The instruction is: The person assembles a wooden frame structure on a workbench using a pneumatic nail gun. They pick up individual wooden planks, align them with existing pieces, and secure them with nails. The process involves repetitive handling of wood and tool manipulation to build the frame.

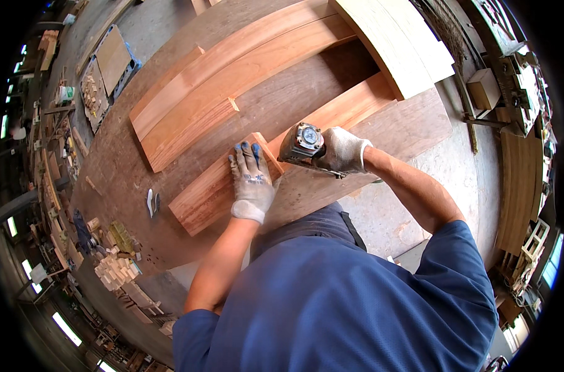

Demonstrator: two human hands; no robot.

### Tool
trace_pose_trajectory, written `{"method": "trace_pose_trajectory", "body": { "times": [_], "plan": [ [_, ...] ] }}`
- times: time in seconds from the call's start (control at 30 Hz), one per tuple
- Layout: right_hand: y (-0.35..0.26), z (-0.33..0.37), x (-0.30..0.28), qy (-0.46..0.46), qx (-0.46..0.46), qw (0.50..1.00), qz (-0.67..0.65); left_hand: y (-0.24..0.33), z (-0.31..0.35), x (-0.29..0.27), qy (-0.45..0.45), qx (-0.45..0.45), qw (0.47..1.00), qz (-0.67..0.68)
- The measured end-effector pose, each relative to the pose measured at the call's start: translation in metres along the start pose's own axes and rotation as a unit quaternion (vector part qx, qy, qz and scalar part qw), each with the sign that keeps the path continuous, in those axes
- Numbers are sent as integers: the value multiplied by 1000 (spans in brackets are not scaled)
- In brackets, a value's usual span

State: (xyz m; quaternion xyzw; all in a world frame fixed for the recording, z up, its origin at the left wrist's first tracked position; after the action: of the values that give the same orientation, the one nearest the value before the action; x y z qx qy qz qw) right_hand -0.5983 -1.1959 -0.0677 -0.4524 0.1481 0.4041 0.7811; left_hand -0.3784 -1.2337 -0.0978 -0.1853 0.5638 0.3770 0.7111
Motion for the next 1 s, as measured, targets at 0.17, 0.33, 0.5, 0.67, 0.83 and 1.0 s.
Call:
{"method": "trace_pose_trajectory", "body": {
  "times": [0.17,0.33,0.5,0.67,0.83,1.0],
  "plan": [
    [8,-8,9,-22,10,1000,16,0,1,-1,8,2,1000,2],
    [9,-9,10,-31,19,999,17,1,0,-1,9,5,1000,0],
    [7,-11,9,-29,11,999,35,0,0,-1,6,1,1000,-4],
    [7,-8,7,-19,4,1000,12,-1,1,0,14,4,1000,-1],
    [3,-2,1,-15,30,999,-35,-1,2,0,26,4,1000,6],
    [1,-9,-9,5,30,999,-29,-1,2,-1,18,-2,1000,13]
  ]
}}
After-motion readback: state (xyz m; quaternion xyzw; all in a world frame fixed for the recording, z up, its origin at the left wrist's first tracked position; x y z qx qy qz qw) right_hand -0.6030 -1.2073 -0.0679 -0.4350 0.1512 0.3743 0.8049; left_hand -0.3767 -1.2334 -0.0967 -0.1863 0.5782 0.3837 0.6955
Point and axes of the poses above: each hand's wrist, its own z-axis away from the middle knuckle, its own x-axis out of the palm, y = z × x, the point moved 8 cm from there along -z, towards the middle knuckle, and after that the axes turned 15 degrees about z, right-handed, at the moved point
